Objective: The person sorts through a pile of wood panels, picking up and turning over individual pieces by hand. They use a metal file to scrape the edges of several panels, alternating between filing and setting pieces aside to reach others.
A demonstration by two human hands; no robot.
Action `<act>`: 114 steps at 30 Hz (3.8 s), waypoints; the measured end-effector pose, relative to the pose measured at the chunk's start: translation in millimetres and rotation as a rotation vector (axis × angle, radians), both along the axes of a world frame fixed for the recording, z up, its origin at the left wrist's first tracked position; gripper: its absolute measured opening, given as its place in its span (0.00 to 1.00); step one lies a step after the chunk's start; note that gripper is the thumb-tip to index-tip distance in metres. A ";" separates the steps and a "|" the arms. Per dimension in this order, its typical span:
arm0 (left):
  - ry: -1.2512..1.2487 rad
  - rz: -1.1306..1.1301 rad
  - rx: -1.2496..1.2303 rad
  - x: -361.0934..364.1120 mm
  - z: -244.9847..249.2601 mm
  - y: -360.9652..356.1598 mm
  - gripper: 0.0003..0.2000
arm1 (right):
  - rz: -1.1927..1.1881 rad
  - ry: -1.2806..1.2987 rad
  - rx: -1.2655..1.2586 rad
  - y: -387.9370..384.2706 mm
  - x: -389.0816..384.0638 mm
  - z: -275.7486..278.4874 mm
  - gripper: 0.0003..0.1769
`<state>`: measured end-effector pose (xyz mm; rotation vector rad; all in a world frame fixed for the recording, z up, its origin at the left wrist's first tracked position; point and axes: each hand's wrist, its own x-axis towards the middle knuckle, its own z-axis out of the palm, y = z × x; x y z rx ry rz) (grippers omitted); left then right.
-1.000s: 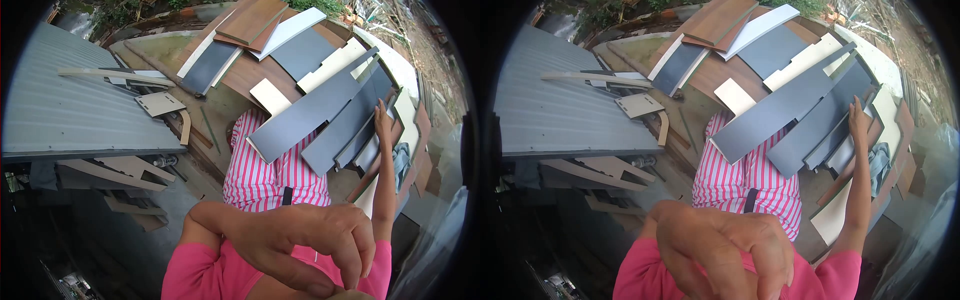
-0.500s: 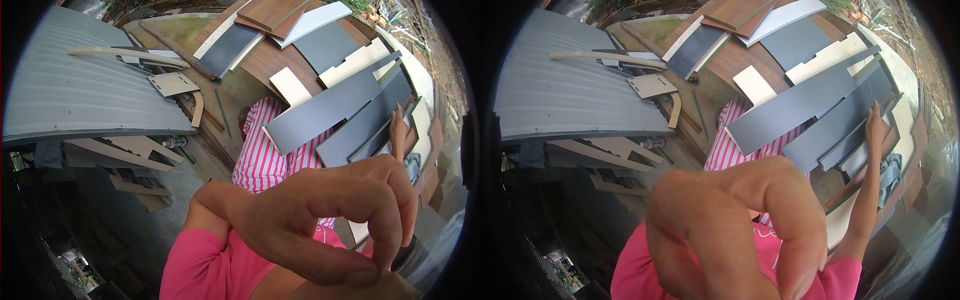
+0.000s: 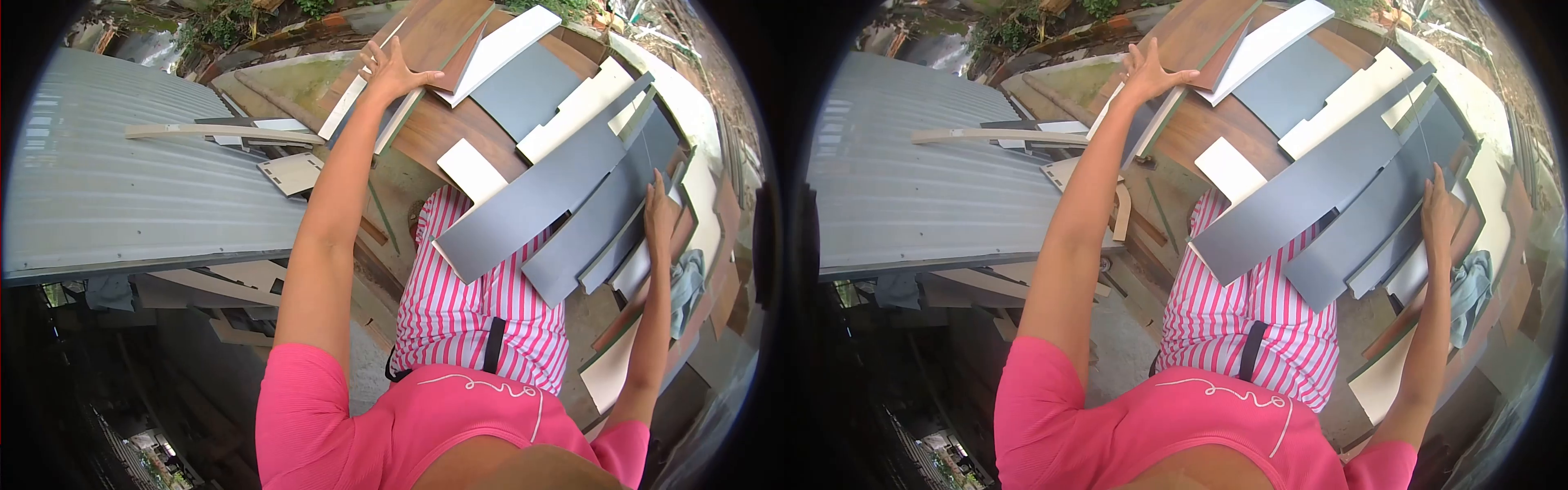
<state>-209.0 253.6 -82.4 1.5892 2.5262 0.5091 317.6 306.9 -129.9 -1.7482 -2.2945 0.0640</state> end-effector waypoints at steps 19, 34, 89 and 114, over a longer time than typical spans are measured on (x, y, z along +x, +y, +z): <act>-0.069 0.069 -0.121 46.7 -9.8 -23.6 0.56 | -0.073 0.047 -0.040 -0.4 -1.7 -8.8 0.23; 0.426 -0.463 0.379 46.3 -27.2 -37.6 0.31 | -0.102 -0.002 0.054 -5.8 -5.8 -11.4 0.23; -0.797 -0.030 0.719 210.0 53.8 -195.1 0.14 | 0.009 0.937 -1.046 -110.8 -51.5 80.3 0.28; -1.259 0.122 0.837 159.1 32.1 -177.3 0.21 | -0.037 0.818 -0.987 -130.7 -69.4 57.6 0.24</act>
